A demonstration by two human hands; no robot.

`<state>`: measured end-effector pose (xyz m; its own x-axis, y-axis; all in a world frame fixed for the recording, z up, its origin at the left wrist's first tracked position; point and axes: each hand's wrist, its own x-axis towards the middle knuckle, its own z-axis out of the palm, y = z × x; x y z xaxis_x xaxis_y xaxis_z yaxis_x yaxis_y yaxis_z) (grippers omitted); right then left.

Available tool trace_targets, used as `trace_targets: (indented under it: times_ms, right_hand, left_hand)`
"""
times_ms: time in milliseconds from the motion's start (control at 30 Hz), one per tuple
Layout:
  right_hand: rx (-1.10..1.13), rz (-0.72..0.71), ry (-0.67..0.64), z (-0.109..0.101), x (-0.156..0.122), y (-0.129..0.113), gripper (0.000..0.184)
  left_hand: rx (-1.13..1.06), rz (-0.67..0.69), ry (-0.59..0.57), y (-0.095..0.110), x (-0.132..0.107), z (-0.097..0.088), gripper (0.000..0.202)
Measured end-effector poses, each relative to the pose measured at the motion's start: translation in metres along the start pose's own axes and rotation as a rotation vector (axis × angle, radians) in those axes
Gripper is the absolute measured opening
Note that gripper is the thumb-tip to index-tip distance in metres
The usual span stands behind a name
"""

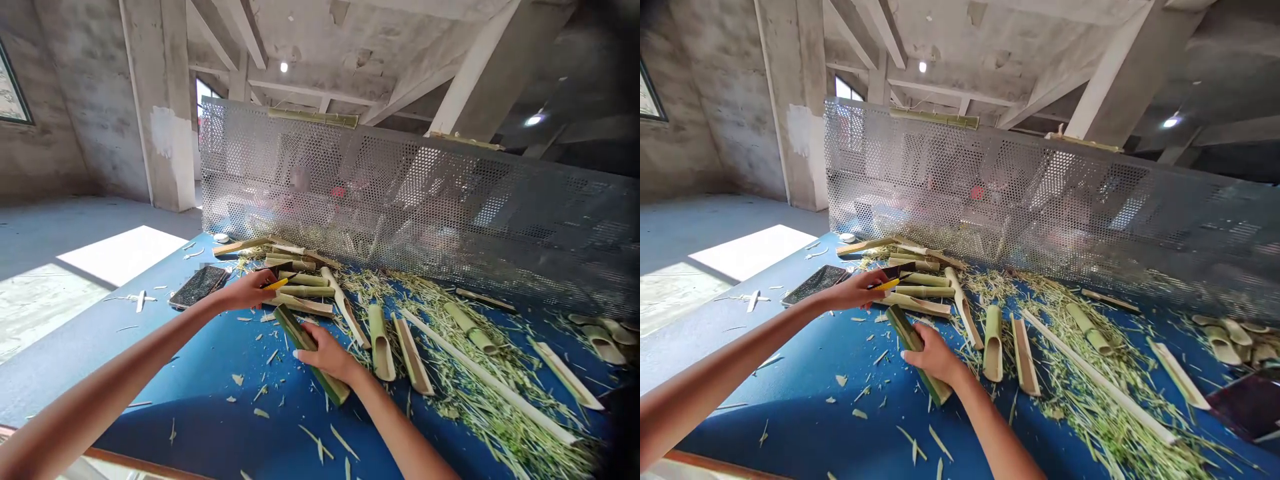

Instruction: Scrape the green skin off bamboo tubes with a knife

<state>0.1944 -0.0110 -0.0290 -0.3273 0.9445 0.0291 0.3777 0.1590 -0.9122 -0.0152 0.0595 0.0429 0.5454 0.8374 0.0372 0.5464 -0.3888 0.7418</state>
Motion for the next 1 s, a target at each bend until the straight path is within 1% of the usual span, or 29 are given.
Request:
trace_targets:
  times_ms: [67, 133, 167, 200, 233, 300, 333, 367, 467, 500, 600, 633, 667, 700, 767, 800, 833, 900, 967, 1000]
  right_hand:
    - [-0.171, -0.025, 0.029, -0.002, 0.000, 0.000, 0.048]
    - [-0.294, -0.047, 0.115, -0.007, 0.001, -0.004, 0.058]
    - [-0.303, -0.063, 0.139, -0.010, 0.001, -0.008, 0.058]
    - [-0.253, -0.073, 0.133, -0.012, 0.001, -0.012, 0.058]
    - [-0.140, -0.074, 0.095, -0.013, 0.001, -0.016, 0.058]
    - [0.177, -0.060, -0.023, -0.010, 0.001, -0.027, 0.061]
    - [0.321, -0.055, -0.052, -0.007, 0.001, -0.032, 0.061]
    - [0.433, -0.055, -0.046, -0.004, 0.001, -0.037, 0.061]
    - [0.602, -0.036, 0.065, 0.002, -0.003, -0.045, 0.060]
    - [0.632, -0.015, 0.105, -0.001, -0.006, -0.045, 0.058]
    - [0.623, 0.030, 0.217, -0.022, -0.013, -0.036, 0.051]
    - [0.580, 0.032, 0.248, -0.031, -0.014, -0.031, 0.049]
    - [0.523, 0.029, 0.263, -0.041, -0.014, -0.026, 0.048]
    - [0.451, 0.032, 0.251, -0.049, -0.012, -0.019, 0.048]
    - [0.261, 0.053, 0.179, -0.059, -0.008, -0.007, 0.050]
    - [0.157, 0.069, 0.125, -0.061, -0.006, -0.002, 0.050]
    - [0.064, 0.084, 0.061, -0.060, -0.005, 0.002, 0.050]
    - [-0.091, 0.102, -0.069, -0.055, -0.004, 0.006, 0.045]
    - [-0.225, 0.107, -0.162, -0.047, -0.006, 0.007, 0.037]
    - [-0.294, 0.105, -0.180, -0.045, -0.007, 0.006, 0.034]
  left_hand:
    - [-0.156, -0.050, -0.056, -0.009, -0.008, 0.001, 0.024]
    - [-0.279, -0.094, -0.043, -0.013, -0.017, 0.005, 0.023]
    - [-0.323, -0.107, -0.018, -0.011, -0.020, 0.008, 0.023]
    - [-0.350, -0.108, 0.011, -0.007, -0.021, 0.012, 0.022]
    - [-0.357, -0.097, 0.040, -0.001, -0.022, 0.018, 0.021]
    - [-0.330, -0.038, 0.081, 0.015, -0.017, 0.031, 0.021]
    - [-0.308, 0.000, 0.095, 0.023, -0.013, 0.038, 0.023]
    - [-0.286, 0.042, 0.111, 0.031, -0.008, 0.045, 0.026]
    - [-0.186, 0.159, 0.129, 0.046, -0.002, 0.063, 0.033]
    - [-0.145, 0.190, 0.165, 0.048, -0.004, 0.068, 0.033]
    - [-0.010, 0.317, 0.359, 0.049, -0.023, 0.088, 0.032]
    - [0.056, 0.392, 0.362, 0.047, -0.031, 0.096, 0.031]
    - [0.144, 0.480, 0.282, 0.046, -0.037, 0.105, 0.030]
    - [0.248, 0.566, 0.171, 0.045, -0.042, 0.114, 0.029]
    - [0.447, 0.699, -0.040, 0.042, -0.044, 0.131, 0.032]
    - [0.528, 0.738, -0.103, 0.041, -0.043, 0.137, 0.032]
    - [0.590, 0.759, -0.141, 0.040, -0.042, 0.141, 0.031]
    - [0.661, 0.777, -0.200, 0.041, -0.042, 0.142, 0.028]
    - [0.667, 0.798, -0.247, 0.041, -0.049, 0.138, 0.029]
    - [0.662, 0.819, -0.258, 0.040, -0.055, 0.134, 0.026]
